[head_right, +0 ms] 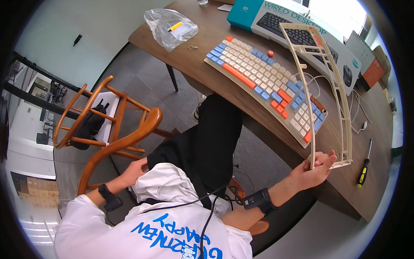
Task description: The person uses a screwdriver to remove screws from the back of a keyboard, then lifts the keyboard out of its outer frame.
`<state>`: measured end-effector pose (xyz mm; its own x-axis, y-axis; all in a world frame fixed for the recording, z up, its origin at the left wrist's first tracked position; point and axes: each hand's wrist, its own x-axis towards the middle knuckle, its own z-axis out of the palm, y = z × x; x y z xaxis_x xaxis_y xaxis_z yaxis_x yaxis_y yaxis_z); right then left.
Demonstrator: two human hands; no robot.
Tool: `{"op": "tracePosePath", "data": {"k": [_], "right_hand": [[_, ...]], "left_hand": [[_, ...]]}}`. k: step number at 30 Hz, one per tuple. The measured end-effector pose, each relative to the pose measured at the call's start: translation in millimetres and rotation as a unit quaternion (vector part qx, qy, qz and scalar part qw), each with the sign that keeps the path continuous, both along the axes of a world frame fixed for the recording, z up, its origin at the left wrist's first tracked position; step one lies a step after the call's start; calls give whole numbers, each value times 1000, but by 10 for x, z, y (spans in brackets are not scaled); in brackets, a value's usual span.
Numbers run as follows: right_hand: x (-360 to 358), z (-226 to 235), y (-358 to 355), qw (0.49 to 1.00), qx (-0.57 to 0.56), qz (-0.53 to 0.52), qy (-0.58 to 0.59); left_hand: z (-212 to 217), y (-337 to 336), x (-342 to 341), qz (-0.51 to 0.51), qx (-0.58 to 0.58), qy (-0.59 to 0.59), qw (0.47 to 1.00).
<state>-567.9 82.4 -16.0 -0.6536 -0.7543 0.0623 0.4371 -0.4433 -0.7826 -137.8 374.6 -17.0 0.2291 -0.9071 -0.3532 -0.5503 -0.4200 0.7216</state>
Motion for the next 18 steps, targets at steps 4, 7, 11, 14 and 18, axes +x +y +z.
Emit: {"op": "tracePosePath", "data": {"k": [4, 7, 11, 14, 18], "right_hand": [[12, 19, 25, 1000, 11, 0, -16], [32, -8, 29, 999, 12, 5, -35], [-16, -24, 33, 999, -2, 13, -31], [-14, -8, 22, 999, -4, 22, -42], [12, -12, 13, 999, 0, 17, -36]], "left_hand": [[149, -84, -215, 145, 94, 245, 954], [248, 38, -130, 1, 25, 412, 911], [214, -106, 66, -210, 63, 142, 965], [144, -250, -7, -311, 107, 33, 944], [99, -496, -202, -343, -60, -10, 937]]}}
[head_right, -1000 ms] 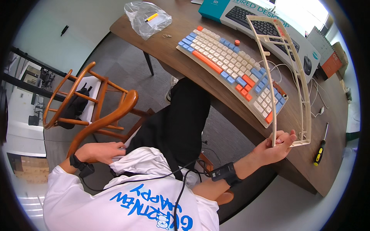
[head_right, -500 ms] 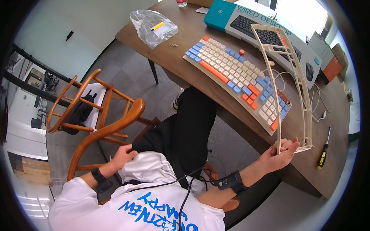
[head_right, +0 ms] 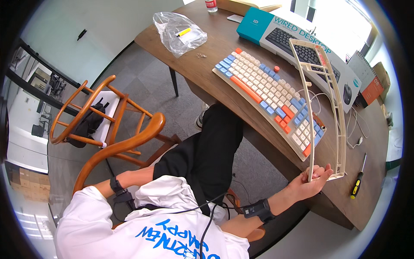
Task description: The person uses a screwdriver to remove screws from the back of a keyboard, then lifts the keyboard out of its outer frame.
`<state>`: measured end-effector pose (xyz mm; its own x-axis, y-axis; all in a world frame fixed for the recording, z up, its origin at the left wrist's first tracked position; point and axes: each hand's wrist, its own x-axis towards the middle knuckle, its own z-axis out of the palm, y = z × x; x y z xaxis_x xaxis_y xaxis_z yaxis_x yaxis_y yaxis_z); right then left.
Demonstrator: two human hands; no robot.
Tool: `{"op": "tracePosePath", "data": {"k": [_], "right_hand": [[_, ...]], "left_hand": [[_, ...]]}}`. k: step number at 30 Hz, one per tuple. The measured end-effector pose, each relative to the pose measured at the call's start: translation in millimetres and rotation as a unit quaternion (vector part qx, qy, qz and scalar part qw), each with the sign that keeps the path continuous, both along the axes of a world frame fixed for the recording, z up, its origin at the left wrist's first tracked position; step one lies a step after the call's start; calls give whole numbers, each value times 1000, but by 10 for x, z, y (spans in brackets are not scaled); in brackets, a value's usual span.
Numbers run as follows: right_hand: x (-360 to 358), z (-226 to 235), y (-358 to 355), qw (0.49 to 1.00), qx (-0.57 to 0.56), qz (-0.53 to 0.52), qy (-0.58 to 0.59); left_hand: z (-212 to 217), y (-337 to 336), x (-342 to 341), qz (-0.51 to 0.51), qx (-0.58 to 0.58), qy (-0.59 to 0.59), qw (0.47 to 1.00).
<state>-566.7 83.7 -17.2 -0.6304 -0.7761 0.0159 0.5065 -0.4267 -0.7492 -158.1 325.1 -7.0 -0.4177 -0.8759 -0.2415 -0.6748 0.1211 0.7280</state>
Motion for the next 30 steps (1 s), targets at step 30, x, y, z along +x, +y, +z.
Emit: {"op": "tracePosePath", "data": {"k": [30], "right_hand": [[34, -13, -1, 999, 29, 3, 43]], "left_hand": [[1, 220, 830, -210, -144, -105, 961]]}}
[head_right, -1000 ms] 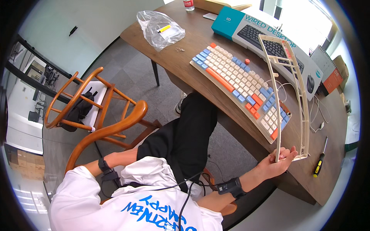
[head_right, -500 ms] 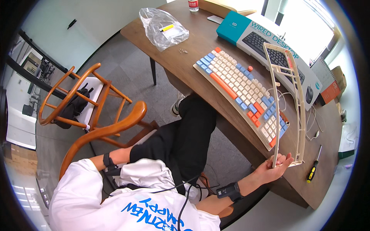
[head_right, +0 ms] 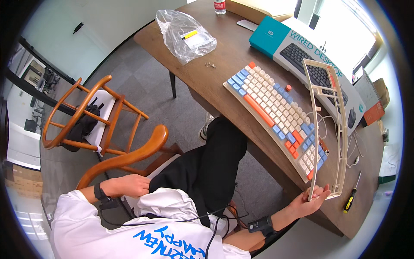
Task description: The person uses a screwdriver to remove screws from the back of a keyboard, then lifts the keyboard out of its outer frame.
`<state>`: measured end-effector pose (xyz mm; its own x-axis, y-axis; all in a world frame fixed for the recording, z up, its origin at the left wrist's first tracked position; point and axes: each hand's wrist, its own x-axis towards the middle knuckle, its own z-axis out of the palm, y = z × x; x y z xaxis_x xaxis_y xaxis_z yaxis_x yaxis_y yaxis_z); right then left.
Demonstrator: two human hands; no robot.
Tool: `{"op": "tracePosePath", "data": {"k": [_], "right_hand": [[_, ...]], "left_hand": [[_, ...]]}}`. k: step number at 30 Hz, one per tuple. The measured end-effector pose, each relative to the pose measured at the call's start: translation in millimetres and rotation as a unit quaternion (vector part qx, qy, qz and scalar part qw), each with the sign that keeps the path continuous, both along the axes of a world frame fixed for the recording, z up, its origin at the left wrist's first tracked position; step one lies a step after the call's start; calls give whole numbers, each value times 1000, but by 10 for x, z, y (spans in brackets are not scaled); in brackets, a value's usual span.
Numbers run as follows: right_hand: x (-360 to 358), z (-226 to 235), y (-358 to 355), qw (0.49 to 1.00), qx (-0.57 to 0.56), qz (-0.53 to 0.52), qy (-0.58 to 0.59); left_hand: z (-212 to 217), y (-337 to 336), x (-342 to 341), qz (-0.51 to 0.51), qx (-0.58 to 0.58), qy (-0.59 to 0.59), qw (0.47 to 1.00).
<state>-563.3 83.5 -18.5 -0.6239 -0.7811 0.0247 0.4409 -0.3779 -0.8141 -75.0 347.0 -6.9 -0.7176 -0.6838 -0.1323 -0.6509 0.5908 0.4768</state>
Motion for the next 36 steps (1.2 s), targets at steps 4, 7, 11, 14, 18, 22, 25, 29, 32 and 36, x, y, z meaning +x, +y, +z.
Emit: {"op": "tracePosePath", "data": {"k": [4, 7, 11, 14, 18, 22, 25, 29, 32, 36], "right_hand": [[27, 30, -19, 1000, 16, -17, 12], [103, 135, 7, 997, 47, -49, 31], [33, 91, 2, 993, 91, -61, 37], [95, 83, -54, 980, 162, -80, 77], [118, 90, 6, 984, 149, -62, 77], [60, 102, 81, 985, 120, -94, 77], [-76, 137, 143, 987, 93, -109, 67], [-240, 209, 219, 985, 71, -150, 46], [-308, 354, 259, 988, -1, -153, 22], [-449, 436, 448, 978, -10, -202, 43]], "left_hand": [[755, -697, 31, 67, -38, 17, 997], [1161, -1555, 173, 128, -198, 46, 971], [1277, -2921, 522, 260, -277, 90, 921], [980, -3982, 1199, 402, -222, 43, 887], [553, -5021, 1639, 504, -265, -105, 815], [110, -5444, 1899, 514, -222, -174, 810], [-72, -5487, 1919, 480, -291, -189, 806], [65, -5394, 1746, 454, -336, -138, 814], [177, -5336, 2006, 430, -368, -56, 823], [821, -4905, 560, 401, -263, 74, 874]]}}
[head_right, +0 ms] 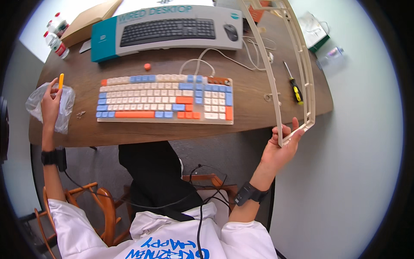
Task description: The person uses a screwdriver to remove screws from the back of a keyboard, then lifts the keyboard out of its outer frame.
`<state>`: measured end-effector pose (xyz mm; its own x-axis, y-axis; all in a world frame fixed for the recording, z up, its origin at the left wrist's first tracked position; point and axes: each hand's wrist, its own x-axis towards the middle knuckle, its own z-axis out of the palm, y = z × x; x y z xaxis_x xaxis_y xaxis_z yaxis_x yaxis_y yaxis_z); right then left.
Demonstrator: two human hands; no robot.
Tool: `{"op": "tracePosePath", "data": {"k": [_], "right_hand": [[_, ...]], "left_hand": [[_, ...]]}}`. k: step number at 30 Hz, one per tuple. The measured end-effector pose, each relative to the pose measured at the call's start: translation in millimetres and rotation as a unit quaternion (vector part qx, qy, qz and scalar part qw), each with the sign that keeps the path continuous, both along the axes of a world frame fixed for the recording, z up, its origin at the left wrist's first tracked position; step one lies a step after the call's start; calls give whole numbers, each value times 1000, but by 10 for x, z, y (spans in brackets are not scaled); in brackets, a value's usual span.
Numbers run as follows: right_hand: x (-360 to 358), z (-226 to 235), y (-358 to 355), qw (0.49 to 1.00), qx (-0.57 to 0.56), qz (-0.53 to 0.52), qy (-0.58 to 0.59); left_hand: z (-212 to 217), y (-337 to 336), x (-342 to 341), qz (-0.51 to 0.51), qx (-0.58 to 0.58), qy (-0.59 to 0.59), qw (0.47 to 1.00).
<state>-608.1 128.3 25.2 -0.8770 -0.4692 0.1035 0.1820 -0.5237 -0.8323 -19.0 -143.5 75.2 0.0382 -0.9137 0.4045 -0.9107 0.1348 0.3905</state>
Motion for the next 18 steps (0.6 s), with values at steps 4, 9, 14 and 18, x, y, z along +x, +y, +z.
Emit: {"op": "tracePosePath", "data": {"k": [4, 9, 14, 18], "right_hand": [[9, 125, 118, 997, 22, -76, -9], [-21, 145, 317, 992, 28, -119, -12], [-84, -26, 437, 991, 21, -128, -24], [-77, -38, 504, 987, 15, -156, -45]], "left_hand": [[331, 569, -1561, -176, 57, 101, 978], [258, 1020, -3084, -404, 102, 161, 895], [-64, 1060, -4316, -449, 286, 251, 808], [-439, 816, -5192, -434, 273, 242, 824]]}}
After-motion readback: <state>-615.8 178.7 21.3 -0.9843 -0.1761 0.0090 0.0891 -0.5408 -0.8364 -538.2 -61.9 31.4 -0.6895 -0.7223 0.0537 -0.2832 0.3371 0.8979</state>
